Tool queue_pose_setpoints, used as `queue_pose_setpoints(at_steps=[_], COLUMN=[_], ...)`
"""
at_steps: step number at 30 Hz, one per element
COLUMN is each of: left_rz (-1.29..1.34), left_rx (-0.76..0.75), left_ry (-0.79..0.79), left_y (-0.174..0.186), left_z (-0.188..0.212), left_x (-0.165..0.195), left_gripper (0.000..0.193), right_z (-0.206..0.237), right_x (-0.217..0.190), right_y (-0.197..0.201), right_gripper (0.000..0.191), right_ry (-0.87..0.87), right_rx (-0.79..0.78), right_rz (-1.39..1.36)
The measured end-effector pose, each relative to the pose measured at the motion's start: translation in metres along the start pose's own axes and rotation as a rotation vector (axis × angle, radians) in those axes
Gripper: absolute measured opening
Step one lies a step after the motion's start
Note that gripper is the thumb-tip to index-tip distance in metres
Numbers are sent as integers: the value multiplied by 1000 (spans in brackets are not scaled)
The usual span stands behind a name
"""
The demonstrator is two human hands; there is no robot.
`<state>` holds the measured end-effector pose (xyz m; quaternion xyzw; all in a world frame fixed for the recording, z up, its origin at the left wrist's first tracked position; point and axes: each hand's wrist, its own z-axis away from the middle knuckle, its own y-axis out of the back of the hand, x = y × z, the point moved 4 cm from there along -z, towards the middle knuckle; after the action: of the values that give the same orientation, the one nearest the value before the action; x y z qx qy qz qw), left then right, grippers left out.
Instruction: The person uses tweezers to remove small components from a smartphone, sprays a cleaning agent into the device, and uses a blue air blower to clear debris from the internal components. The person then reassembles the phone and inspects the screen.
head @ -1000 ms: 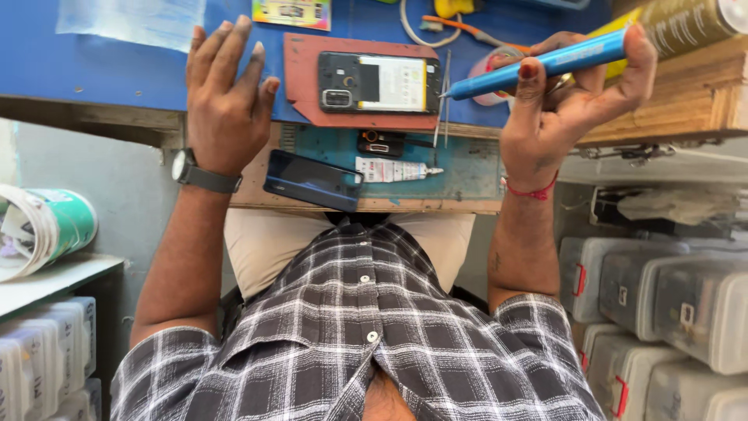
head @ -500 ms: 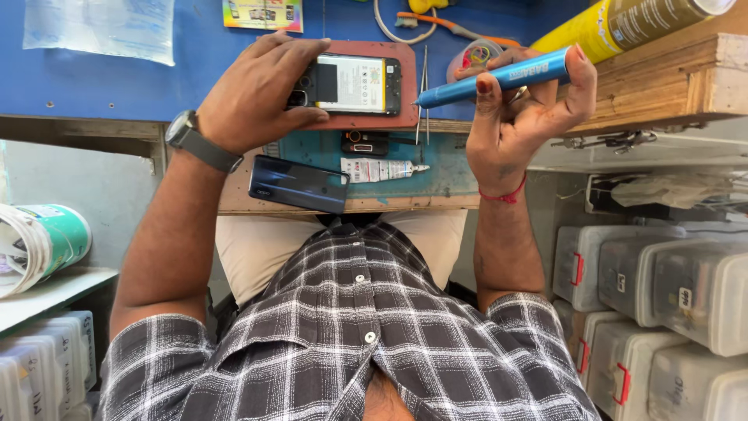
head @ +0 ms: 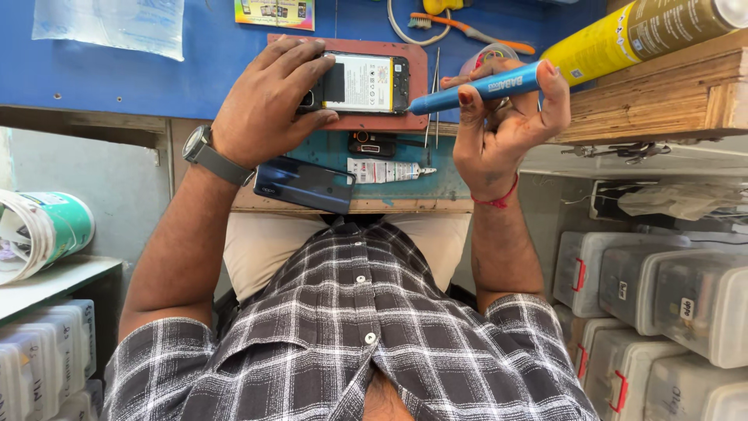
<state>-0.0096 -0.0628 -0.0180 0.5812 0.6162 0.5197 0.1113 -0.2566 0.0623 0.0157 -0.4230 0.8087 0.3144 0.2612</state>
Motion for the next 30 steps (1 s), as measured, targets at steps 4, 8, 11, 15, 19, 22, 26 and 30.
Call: queue_pose_setpoints(at_steps=[4,8,11,15,19,22,26,30], left_rz=[1,3,12,3,4,-74,-291,-169], left_rx=[12,30,45,63,54,43,44,2], left_ry=[9,24,46,65,74,58,49,-46], left_y=[-1,-4,-6,-9,-9,-8,-16,-36], left_z=[0,2,3,5,6,6,2,-4], left_x=[1,1,0,1,2,6,28,61], left_gripper=[63,62,63,61,58,56,45,47], right_z=[-2,-8,-16,-31,-34,-34,-32,-34], right_x=[1,-2,-8,-9,-8,-6,-5,-4], right_y=[-1,-1,-4,-6,-10,-12,-11,-11], right_gripper=[72,69,69,70,70,69,69,69], right_ry=[5,42,150,207,168,128,96,90], right_rx=[0,-70,-166,-264,-262,-269,-272,-276], right_rz=[20,-12,48,35,41,32,43,49])
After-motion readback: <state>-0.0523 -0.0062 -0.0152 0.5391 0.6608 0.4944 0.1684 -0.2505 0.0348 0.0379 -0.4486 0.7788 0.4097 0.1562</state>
